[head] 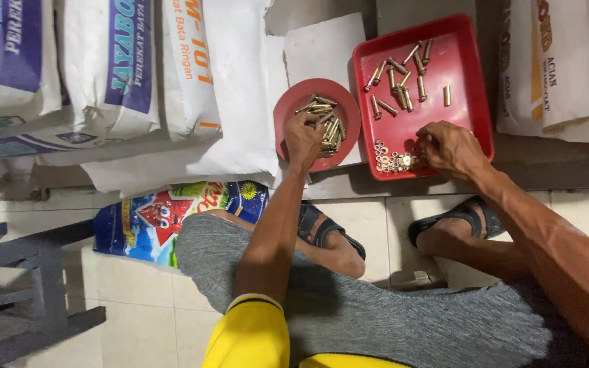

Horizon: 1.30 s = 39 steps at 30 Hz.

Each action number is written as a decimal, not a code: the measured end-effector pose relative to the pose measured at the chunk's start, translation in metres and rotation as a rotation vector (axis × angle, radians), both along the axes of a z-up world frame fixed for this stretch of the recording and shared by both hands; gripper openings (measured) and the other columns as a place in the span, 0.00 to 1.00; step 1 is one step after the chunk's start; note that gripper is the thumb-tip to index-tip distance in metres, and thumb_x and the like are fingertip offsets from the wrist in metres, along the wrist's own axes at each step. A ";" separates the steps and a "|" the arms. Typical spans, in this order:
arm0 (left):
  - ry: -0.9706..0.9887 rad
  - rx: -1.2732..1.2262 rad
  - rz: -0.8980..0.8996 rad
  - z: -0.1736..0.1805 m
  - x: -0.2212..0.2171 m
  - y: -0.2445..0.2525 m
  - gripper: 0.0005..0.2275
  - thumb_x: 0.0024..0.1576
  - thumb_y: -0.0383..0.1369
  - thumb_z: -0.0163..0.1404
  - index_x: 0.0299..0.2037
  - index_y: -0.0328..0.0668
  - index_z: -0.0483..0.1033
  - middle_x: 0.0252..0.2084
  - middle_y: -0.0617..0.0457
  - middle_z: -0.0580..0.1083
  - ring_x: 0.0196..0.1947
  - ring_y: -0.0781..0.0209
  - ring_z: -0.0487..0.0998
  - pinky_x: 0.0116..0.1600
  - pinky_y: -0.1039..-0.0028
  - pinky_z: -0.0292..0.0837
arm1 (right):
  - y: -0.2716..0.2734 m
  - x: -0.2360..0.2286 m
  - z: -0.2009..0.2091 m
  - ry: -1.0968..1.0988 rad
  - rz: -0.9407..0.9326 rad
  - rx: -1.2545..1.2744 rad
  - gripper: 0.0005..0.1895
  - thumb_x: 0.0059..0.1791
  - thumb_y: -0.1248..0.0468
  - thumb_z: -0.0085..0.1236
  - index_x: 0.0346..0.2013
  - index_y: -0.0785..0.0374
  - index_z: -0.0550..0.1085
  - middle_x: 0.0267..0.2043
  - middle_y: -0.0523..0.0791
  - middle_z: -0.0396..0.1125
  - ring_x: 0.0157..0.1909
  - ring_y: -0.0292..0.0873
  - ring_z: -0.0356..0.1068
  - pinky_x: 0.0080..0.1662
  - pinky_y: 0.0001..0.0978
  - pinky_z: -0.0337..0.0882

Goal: Assembling small metal pins and washers by hand in a storage area.

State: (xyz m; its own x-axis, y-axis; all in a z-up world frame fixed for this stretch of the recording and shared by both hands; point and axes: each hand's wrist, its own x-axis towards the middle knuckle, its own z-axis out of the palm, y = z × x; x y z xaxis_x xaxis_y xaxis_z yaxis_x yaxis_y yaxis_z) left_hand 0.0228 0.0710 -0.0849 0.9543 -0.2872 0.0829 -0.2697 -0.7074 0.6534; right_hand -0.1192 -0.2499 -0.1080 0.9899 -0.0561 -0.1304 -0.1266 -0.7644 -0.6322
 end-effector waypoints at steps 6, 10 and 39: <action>0.674 -0.830 0.330 -0.002 -0.004 -0.012 0.10 0.48 0.26 0.61 0.40 0.36 0.81 0.27 0.39 0.78 0.24 0.59 0.81 0.29 0.76 0.79 | 0.057 0.017 0.107 -0.058 -0.085 0.422 0.14 0.52 0.65 0.59 0.52 0.63 0.79 0.45 0.57 0.74 0.46 0.62 0.75 0.48 0.54 0.75; 0.814 -0.923 0.200 0.027 -0.027 -0.047 0.13 0.50 0.30 0.62 0.44 0.39 0.77 0.28 0.42 0.79 0.24 0.62 0.83 0.21 0.84 0.71 | 0.070 0.028 0.145 -0.066 -0.118 0.717 0.17 0.57 0.67 0.56 0.60 0.70 0.73 0.43 0.59 0.71 0.37 0.48 0.72 0.45 0.44 0.75; 0.984 -1.161 0.209 0.002 -0.103 -0.074 0.07 0.64 0.31 0.53 0.46 0.36 0.74 0.34 0.44 0.79 0.30 0.57 0.84 0.35 0.73 0.86 | 0.010 0.007 0.036 -0.153 0.058 0.079 0.10 0.51 0.74 0.58 0.45 0.70 0.81 0.34 0.60 0.74 0.36 0.63 0.76 0.41 0.51 0.75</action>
